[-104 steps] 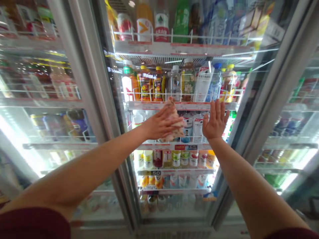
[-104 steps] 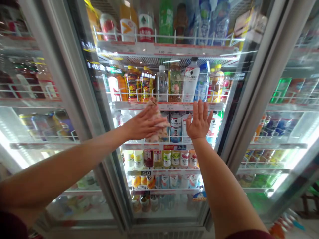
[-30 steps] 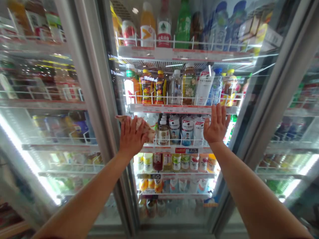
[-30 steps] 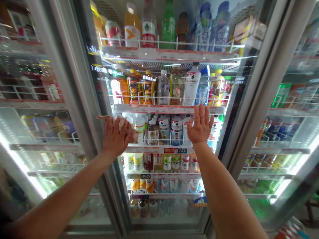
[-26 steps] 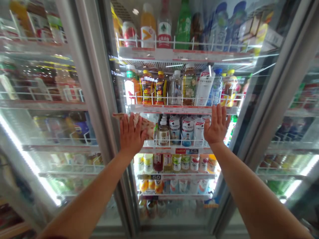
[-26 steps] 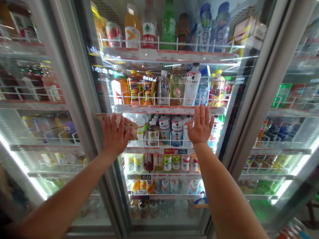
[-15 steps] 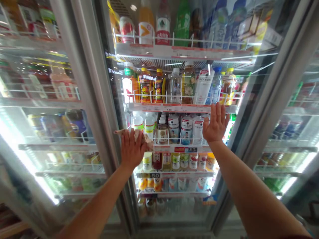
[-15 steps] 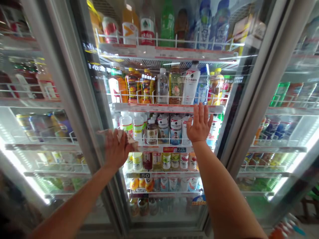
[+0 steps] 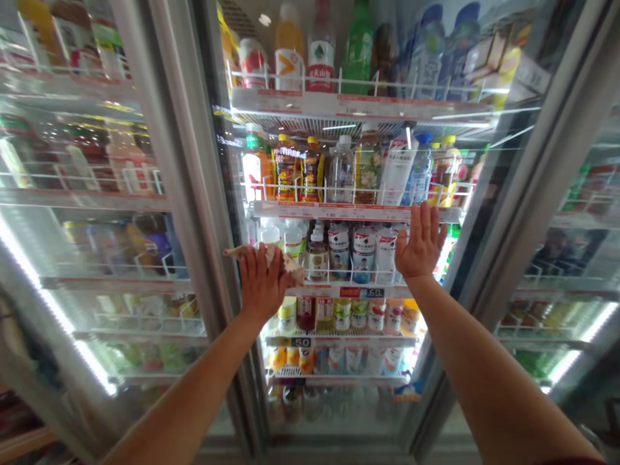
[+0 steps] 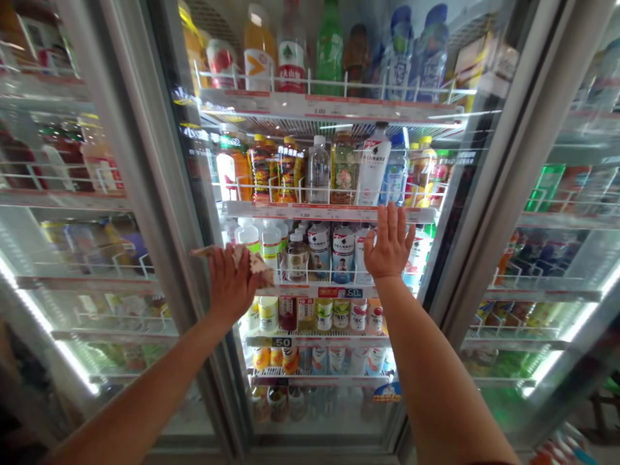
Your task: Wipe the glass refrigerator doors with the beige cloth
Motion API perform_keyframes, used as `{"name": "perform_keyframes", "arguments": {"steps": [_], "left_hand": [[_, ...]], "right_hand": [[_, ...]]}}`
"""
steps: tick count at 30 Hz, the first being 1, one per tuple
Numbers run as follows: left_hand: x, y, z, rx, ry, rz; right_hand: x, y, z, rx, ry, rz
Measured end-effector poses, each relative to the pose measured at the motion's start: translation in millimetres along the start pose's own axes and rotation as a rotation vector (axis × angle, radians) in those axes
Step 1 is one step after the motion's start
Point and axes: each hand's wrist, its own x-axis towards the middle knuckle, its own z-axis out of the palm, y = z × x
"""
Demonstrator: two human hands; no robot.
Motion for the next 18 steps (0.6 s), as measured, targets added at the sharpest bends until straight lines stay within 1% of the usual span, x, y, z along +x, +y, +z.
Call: {"name": "perform_keyframes", "arguments": {"steps": [2,3,5,7,8,9,10,11,13,15,16,18], "left_hand": [[26.4,-5.7,-5.4,0.01,0.035,-0.043],[30.8,-5.4,-6.5,0.013,0.035,-0.047],[23.7,-0.9,-5.2,0.01,0.0,-0.004],[10.8,2.5,-1.7,0.003,-0.042,0.086],[9.2,1.6,-0.8,-0.006,-0.057,0.124],[13.8,-1.3,-1.3,-0.02,-0.065,0.145],[25.1,-5.9,-3.7,-0.034,-0.063,0.142],[42.6,-11.4,-7.8,-0.05,-0.059,0.113],[87.5,-21.6,-19.1,-0.06,-0.025,0.022],[127.7,-25.9,-29.0,-0.043,0.014,-0.06],[140.5,-25.1,-31.6,-0.036,0.031,-0.072],[149.5,-19.6,-31.5,-0.035,0.044,-0.05]], "right_hand": [[0.1,-0.5,-0.8,0.005,-0.007,0.001],[0.2,-1.0,-1.3,0.007,-0.014,0.004],[0.7,-2.1,-2.1,0.006,-0.029,0.015],[1.4,-3.0,-2.6,0.001,-0.04,0.025],[1.7,-3.3,-2.7,-0.001,-0.043,0.025],[1.9,-3.4,-2.8,-0.001,-0.043,0.022],[2.1,-3.4,-2.9,0.0,-0.041,0.018],[2.1,-3.3,-2.9,0.0,-0.039,0.016],[1.8,-3.1,-3.0,0.0,-0.034,0.017],[1.3,-2.9,-2.9,0.0,-0.027,0.015],[1.0,-2.8,-2.6,0.002,-0.021,0.011],[0.5,-2.8,-2.1,0.006,-0.004,0.003]]}}
